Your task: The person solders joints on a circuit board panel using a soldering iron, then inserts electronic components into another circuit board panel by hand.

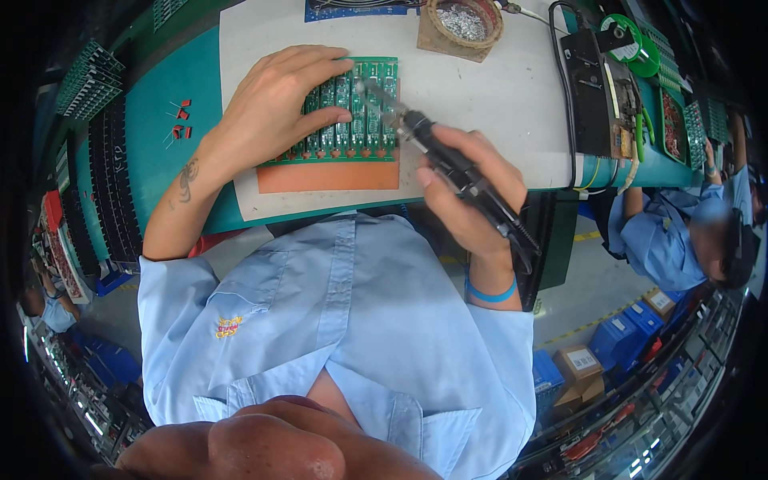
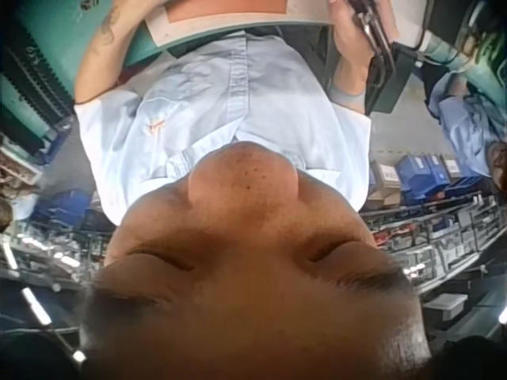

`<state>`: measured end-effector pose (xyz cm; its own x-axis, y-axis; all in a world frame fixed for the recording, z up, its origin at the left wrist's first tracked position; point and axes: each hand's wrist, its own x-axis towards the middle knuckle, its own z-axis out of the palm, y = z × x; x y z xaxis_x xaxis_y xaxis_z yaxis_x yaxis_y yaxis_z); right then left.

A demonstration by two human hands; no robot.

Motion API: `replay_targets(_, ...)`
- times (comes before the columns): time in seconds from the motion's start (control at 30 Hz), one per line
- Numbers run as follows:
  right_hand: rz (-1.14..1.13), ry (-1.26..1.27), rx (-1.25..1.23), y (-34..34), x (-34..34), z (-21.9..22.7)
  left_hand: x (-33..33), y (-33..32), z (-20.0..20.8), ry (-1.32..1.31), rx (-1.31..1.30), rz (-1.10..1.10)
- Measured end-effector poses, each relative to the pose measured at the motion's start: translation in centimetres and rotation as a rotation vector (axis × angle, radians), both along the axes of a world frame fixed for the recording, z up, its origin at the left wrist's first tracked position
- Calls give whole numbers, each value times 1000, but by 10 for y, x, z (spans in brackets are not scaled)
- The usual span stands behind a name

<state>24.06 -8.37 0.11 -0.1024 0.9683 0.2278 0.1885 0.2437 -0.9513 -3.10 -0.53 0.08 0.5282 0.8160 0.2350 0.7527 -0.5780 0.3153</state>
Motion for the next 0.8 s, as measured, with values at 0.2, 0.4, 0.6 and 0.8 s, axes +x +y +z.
replay_targets(0.2,-412,37,103,32,-4,-23,1,0,0,0,-21,3)
replay_targets(0.4,-208,119,95,2,4,-11,-2,-3,-1,-43,39,31)
replay_targets(0.6,83,21,-18,-5,-4,-8,-11,-4,0,-52,-4,45)
replay_targets(0.8,82,20,-40,1,-14,-14,-11,-6,-2,-33,-21,53)
